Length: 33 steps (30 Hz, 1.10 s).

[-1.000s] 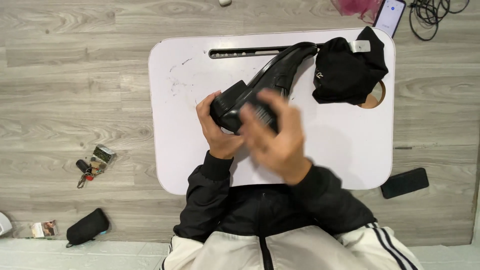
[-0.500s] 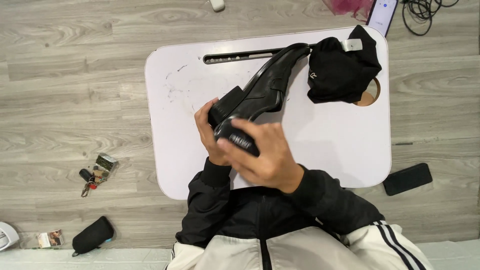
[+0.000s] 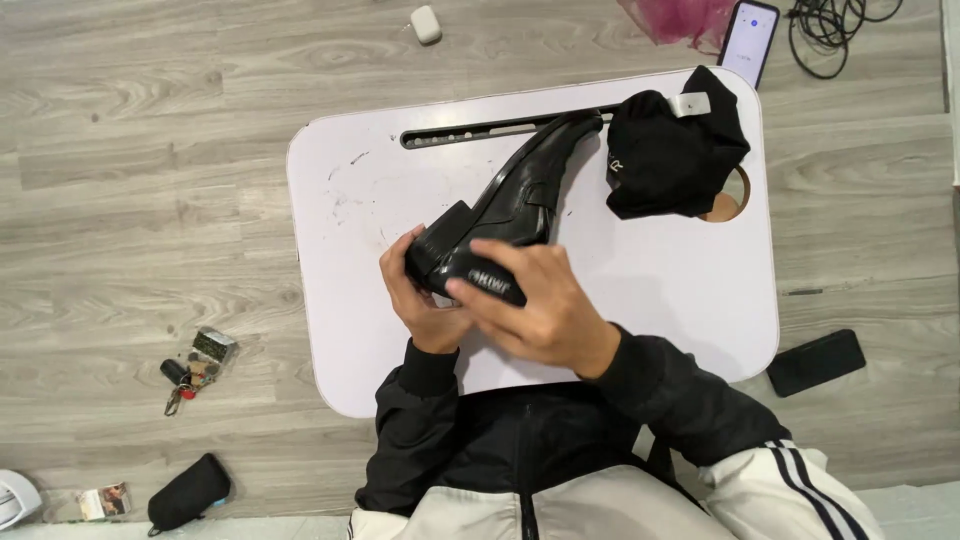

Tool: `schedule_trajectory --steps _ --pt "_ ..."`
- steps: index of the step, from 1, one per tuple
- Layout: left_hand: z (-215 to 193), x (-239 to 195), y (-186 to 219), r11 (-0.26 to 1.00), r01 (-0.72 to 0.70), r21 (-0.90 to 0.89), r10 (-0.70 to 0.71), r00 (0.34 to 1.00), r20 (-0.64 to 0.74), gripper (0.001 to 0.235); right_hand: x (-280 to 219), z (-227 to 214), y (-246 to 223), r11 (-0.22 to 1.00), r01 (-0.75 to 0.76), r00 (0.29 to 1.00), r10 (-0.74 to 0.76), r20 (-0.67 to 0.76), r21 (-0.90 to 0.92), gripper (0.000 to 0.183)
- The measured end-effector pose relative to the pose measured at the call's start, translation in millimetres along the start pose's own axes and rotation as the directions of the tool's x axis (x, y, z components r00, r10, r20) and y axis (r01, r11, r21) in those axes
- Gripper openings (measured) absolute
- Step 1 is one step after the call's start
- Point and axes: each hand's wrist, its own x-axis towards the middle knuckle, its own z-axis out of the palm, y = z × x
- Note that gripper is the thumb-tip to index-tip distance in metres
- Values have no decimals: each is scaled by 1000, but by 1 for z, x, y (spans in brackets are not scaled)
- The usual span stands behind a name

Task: The person cleans a black leather shoe using a small brush and a black cloth. They scrub the shoe's surface and sole, then wipe it down with the cloth. A cat briefly enters the frame and is touched by the person.

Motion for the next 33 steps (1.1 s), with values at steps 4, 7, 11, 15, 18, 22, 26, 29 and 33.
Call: schedule_trajectory --steps 4,7,11,15,18,22,26,29,33 --pt "-1 -1 -1 998 7 55 -7 1000 -3 74 5 4 77 977 -162 979 142 -144 -140 39" --pt "-2 -3 2 997 3 73 -3 1000 -7 72 11 -7 102 942 -280 940 228 -255 -188 25" --pt "-4 0 -3 999 8 39 -8 1000 -4 75 4 -4 64 985 -169 972 164 -170 -16 36" --pt "-10 -3 -4 998 9 61 -9 1000 -1 75 -5 5 59 993 -113 991 112 -75 -12 39" --pt "-12 -7 -3 997 -6 78 6 1000 2 77 3 1 104 925 -366 902 324 -286 -106 25" --pt "-11 -5 -6 996 3 84 -2 1000 -11 76 6 -4 97 923 -386 875 362 -321 -11 21" --pt "-7 -6 -11 992 -117 42 122 982 -141 70 -3 9 41 970 -125 941 183 -285 210 22" --pt "-7 -7 -11 989 -136 51 141 981 -131 70 -13 27 62 983 -34 954 87 -286 183 20" --pt "-9 -7 -8 992 -121 34 125 980 -153 71 1 17 115 981 -185 902 150 -405 -50 23"
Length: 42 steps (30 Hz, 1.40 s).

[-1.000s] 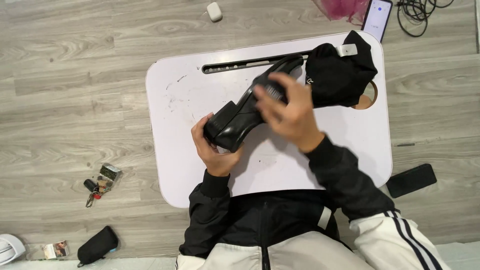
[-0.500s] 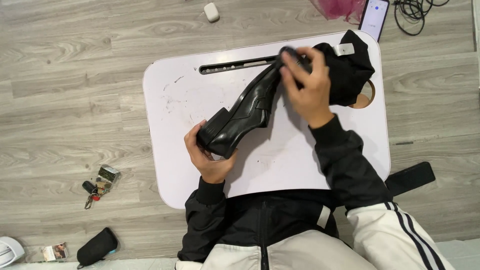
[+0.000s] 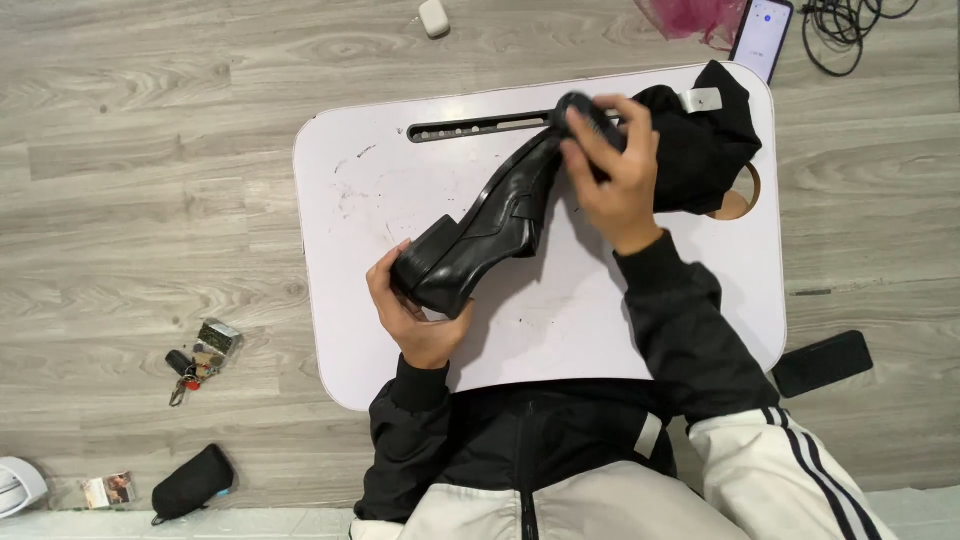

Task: The person cleans a black leather shoe using a small brush and a black cloth. They scrub the shoe's surface and sole, then wipe it down with the cloth. A cat briefly enters the frame and is touched by the person.

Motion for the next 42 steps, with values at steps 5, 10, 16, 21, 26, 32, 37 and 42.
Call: schedule_trajectory --steps 5,10,16,21,26,32,37,42 --pt "-2 3 0 1000 30 3 -30 1000 -7 69 -13 2 -18 987 -111 991 119 -62 118 26" --pt "-5 -4 4 985 170 -17 -170 985 -29 69 -27 11 -47 977 82 996 -90 29 195 32" --pt "-10 3 14 923 384 28 -384 923 -22 67 -18 25 -12 983 -183 981 183 57 -12 37" --pt "-12 5 13 895 445 21 -445 895 6 60 -22 14 -63 957 153 970 -193 145 248 33" --pt "-18 3 17 940 317 126 -327 942 72 60 -5 22 -16 998 -59 987 63 150 -32 37" --pt "-11 2 18 974 97 203 -118 989 92 65 2 -8 -81 965 -24 969 -42 243 261 32" --pt "-8 -5 7 976 13 217 -18 1000 20 73 -13 -1 -87 958 241 931 -273 244 153 28" --pt "-3 -10 12 987 -30 159 27 999 18 72 12 -4 -40 999 37 977 -31 212 -25 30"
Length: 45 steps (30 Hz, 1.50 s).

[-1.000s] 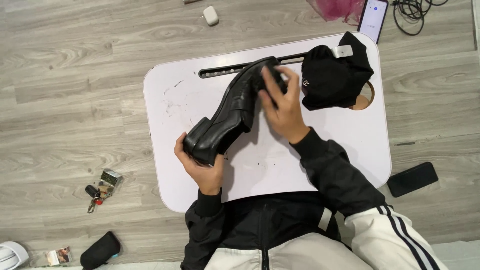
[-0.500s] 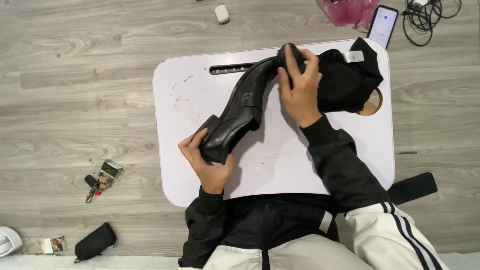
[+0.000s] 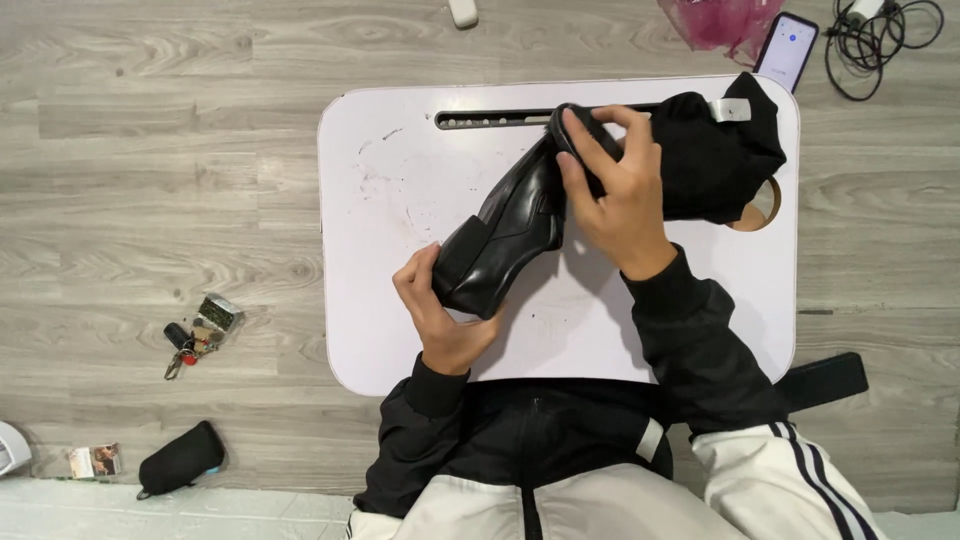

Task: The person cleans a black leather shoe using a small brush and a black cloth. They scrub the shoe's surface and sole, then wipe it down with the cloth. A cat briefly enters the frame and is touched by the person.

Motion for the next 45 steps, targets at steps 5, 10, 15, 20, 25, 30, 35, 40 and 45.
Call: schedule_trajectory --steps 5,10,15,20,25,30,35,40,45 --pt "3 -2 4 1000 24 18 -24 1000 -5 75 -13 -13 -70 978 74 994 -88 65 197 31" --pt "5 -5 6 998 41 42 -40 999 -28 72 -22 -2 -33 976 183 981 -172 93 -119 33" --pt "4 -6 11 1000 5 0 -5 999 -34 79 -17 -23 -51 997 42 994 -48 100 64 36" --pt "8 -11 2 998 -11 -68 7 998 -60 70 -32 -13 -83 978 167 975 -182 130 122 29" --pt "5 1 10 997 -10 -82 4 998 -69 68 -13 -16 -48 994 101 992 -98 85 -33 32" --pt "9 -31 -31 994 -59 -89 54 997 -48 60 -35 0 -107 969 152 967 -186 172 194 31" --pt "0 -1 1 1000 -22 -7 22 999 -37 66 -5 2 -30 971 221 969 -209 130 -91 36" --pt "1 -2 -3 999 -46 -25 46 999 -1 56 -20 1 -79 968 160 969 -191 157 194 38" --pt "-4 0 -1 997 -28 77 26 999 25 64 -15 19 -19 939 235 971 -218 92 -251 38"
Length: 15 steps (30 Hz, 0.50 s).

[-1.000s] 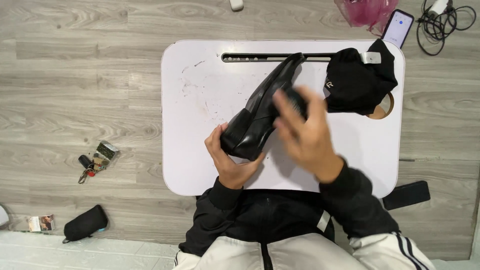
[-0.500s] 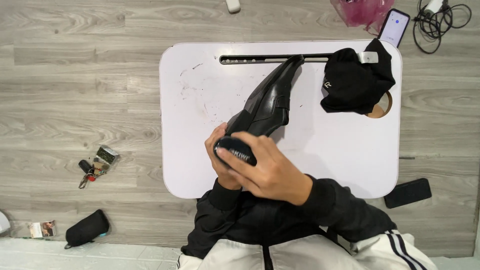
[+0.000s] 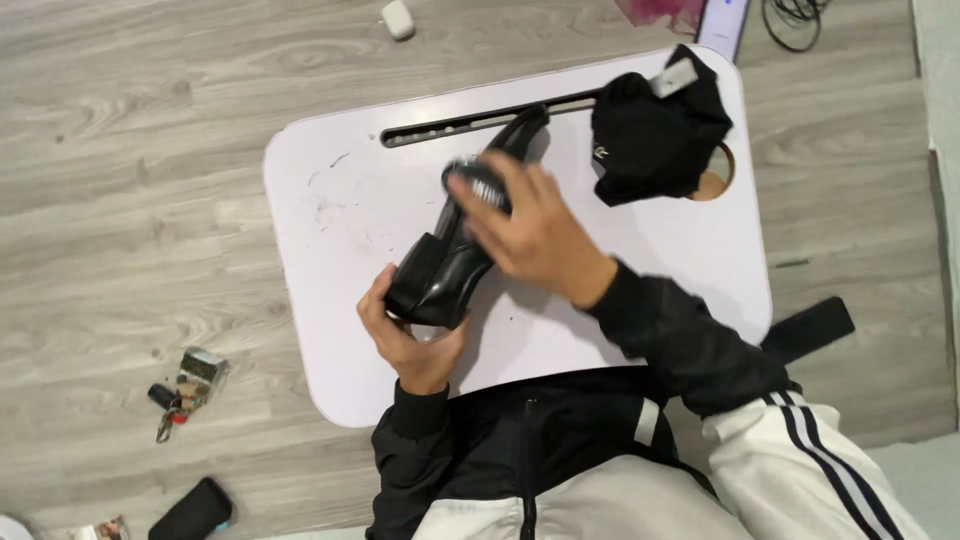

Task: The person cleans a black leather shoe using a small brush and a black cloth. They scrub the shoe's surface and sole, then wipe it down with the cloth. A cat briefly enters the frame and is touched by the person.

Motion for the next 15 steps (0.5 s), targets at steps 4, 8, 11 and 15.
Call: schedule_trajectory --steps 4,8,11,15 --pt "11 3 9 1000 3 -2 -3 1000 14 68 6 -14 -9 993 -78 995 82 -49 85 38" --pt "13 13 15 995 64 73 -53 987 -149 43 5 -18 -35 884 47 998 -26 -51 465 36" --pt "-4 2 4 995 91 32 -93 993 70 72 -3 -13 23 975 -48 999 44 22 217 40" --pt "-11 12 -1 981 191 -28 -183 966 185 78 -3 -83 32 863 -275 957 206 203 424 41"
